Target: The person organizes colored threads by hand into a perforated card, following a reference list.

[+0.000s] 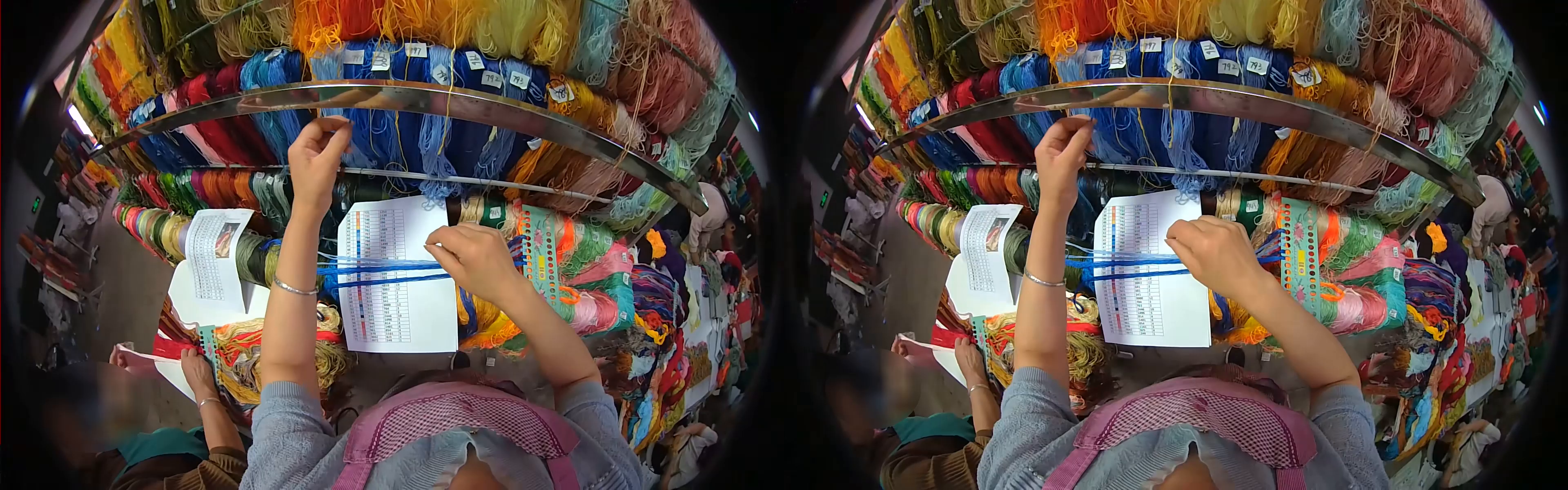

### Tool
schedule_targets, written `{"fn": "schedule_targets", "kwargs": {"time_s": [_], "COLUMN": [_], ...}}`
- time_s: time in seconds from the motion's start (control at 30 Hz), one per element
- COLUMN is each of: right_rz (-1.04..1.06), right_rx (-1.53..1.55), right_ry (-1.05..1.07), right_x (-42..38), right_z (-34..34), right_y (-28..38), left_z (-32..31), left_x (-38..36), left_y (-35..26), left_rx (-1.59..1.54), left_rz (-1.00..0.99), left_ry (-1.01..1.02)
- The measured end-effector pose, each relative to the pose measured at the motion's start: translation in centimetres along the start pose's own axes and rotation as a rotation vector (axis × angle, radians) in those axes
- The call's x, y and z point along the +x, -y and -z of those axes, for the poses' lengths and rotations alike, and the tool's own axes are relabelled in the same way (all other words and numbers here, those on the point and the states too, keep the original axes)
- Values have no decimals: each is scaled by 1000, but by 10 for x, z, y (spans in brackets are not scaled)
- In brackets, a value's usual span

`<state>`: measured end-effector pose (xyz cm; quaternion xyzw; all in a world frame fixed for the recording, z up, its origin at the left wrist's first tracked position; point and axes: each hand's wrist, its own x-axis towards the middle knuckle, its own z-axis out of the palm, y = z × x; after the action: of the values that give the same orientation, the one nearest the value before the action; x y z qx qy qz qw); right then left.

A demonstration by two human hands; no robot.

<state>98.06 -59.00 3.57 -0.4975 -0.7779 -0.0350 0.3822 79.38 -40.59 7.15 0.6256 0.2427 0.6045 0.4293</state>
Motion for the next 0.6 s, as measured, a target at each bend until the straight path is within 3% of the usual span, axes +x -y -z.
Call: {"fn": "schedule_targets", "kwargs": {"time_s": [0.2, 0.27, 0.33, 0.37, 0.53, 0.6], "right_rz": [-55, -88, -334, -455, -555, -565], "right_rx": [84, 119, 517, 782, 1400, 1437], "right_ry": [15, 25, -57, 2, 12, 6], "right_x": [27, 40, 53, 64, 101, 105], "right_z": [11, 10, 2, 2, -8, -11], "right_y": [8, 9, 6, 4, -9, -11], "left_z": [5, -2, -4, -6, -22, -23], "left_x": [-6, -16, -30, -40, -89, -96], "left_y": [-7, -7, -8, -7, -1, 7], "left_rx": [-353, -282, -196, -148, -76, -85], "left_rz": [106, 109, 168, 193, 237, 241], "left_ry": [168, 157, 173, 197, 272, 317]}}
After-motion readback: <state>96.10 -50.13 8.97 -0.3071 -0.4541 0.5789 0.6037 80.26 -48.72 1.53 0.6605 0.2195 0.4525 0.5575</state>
